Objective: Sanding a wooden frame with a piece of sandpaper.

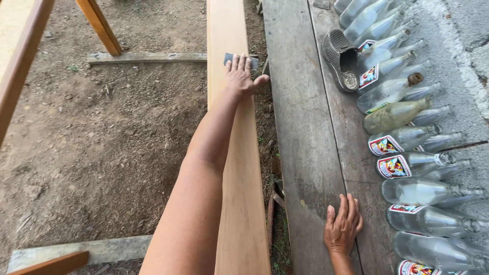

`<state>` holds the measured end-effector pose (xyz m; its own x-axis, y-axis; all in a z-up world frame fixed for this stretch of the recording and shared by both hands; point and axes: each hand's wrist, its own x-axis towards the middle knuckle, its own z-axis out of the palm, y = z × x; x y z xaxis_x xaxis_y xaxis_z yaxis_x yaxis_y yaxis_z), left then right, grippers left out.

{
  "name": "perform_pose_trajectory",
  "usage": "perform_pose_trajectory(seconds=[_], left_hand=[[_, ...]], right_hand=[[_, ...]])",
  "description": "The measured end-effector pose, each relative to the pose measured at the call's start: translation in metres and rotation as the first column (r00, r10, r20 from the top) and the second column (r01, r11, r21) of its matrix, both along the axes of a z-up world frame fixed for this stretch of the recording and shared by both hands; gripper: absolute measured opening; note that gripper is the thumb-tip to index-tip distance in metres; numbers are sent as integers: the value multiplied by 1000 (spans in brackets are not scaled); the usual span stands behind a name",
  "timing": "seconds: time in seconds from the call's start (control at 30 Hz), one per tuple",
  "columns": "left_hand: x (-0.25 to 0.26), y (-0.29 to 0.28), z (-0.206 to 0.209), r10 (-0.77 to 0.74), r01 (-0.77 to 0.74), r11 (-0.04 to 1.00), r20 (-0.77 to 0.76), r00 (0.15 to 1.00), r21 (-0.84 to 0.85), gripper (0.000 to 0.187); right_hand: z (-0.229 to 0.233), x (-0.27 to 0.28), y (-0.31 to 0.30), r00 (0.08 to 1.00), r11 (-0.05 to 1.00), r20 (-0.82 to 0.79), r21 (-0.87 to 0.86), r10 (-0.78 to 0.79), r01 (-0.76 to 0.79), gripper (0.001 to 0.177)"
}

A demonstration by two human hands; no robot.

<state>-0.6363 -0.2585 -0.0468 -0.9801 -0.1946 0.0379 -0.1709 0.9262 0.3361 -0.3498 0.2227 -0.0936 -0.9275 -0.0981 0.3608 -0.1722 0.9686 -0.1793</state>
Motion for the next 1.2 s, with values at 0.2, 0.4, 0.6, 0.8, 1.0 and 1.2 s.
perform_pose_trajectory(seconds=[0.2,0.4,0.6,0.8,1.0,1.2], left_hand=[[-14,-7,4,50,-50,999,29,998,0,122],[12,5,4,73,-73,997,-2,997,9,122],[60,14,8,40,-40,999,0,999,3,122],[120,27,6,-16,17,1000,-27,999,0,120],[203,47,14,-84,83,991,-6,996,-105,121],[306,78,33,-138,138,974,14,990,-178,120]], right_hand=[[1,-1,-1,1000,1000,-21,-1,2,-2,57],[1,-1,-3,999,1000,-39,22,-4,5,58],[-11,-5,5,999,999,-44,48,-14,16,60],[-13,-5,7,999,999,-45,36,-7,8,60],[-12,-4,6,999,1000,-47,20,8,-7,58],[-14,-5,8,999,1000,-49,6,17,-17,58]])
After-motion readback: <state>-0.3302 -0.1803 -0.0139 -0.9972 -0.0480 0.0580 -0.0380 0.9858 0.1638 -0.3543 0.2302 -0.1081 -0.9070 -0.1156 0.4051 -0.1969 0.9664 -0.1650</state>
